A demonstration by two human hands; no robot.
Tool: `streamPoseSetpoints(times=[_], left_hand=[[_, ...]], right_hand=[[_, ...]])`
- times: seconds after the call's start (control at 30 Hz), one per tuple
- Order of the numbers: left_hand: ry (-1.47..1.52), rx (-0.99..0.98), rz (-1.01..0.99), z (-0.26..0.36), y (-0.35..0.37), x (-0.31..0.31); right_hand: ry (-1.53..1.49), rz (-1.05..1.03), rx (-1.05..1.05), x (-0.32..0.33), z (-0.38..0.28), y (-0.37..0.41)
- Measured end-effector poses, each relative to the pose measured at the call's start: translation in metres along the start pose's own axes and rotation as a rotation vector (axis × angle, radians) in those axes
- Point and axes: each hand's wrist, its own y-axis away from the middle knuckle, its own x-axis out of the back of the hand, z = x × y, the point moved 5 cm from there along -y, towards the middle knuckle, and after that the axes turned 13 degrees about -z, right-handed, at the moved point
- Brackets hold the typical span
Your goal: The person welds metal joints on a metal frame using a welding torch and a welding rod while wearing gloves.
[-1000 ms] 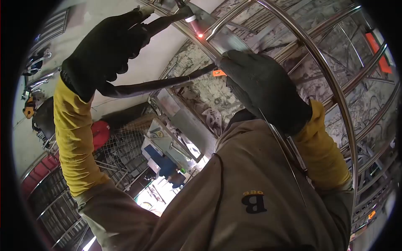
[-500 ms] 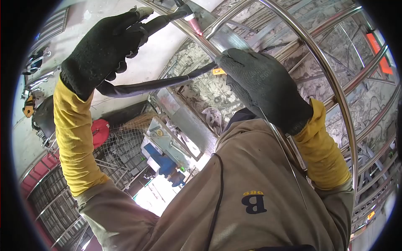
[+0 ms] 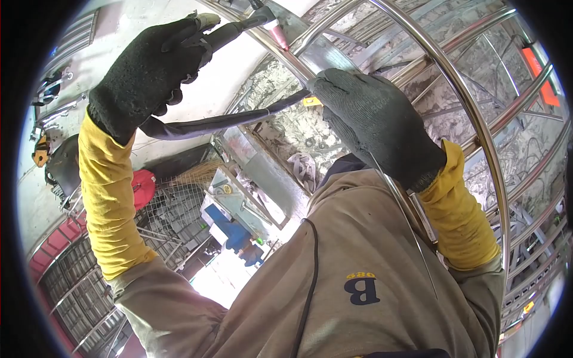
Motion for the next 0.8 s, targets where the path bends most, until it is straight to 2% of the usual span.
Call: streamPoseSetpoints(times=[0.07, 0.1, 0.13, 0.2, 0.27, 0.3, 0.63, 0.73, 0.8], left_hand=[[-0.110, -0.167, 0.087, -0.022, -0.003, 0.009], [-0.144, -0.187, 0.101, -0.022, -0.003, 0.010], [-0.144, -0.187, 0.101, -0.016, 0.000, 0.009], [-0.006, -0.082, -0.007, 0.000, 0.005, 0.000], [0.106, 0.023, 0.021, 0.003, 0.002, -0.004], [0.069, 0.017, 0.036, 0.005, 0.003, -0.006], [0.002, -0.003, 0.050, 0.009, 0.008, -0.006], [0.039, 0.024, 0.031, 0.010, 0.008, -0.009], [-0.088, -0.078, 0.105, -0.003, 0.006, -0.003]], right_hand=[[-0.017, 0.056, 0.032, -0.084, 0.034, 0.038], [-0.025, 0.083, 0.048, -0.102, 0.041, 0.047], [-0.026, 0.083, 0.048, -0.090, 0.036, 0.042], [0.002, 0.017, 0.016, -0.021, 0.008, 0.011], [0.028, -0.049, -0.015, 0.022, -0.011, -0.013], [0.008, 0.008, -0.019, 0.021, -0.011, -0.015], [-0.016, 0.068, 0.006, 0.022, -0.009, -0.010], [0.048, -0.025, 0.017, 0.014, -0.006, -0.007], [0.042, -0.047, -0.002, 0.016, -0.006, -0.008]])
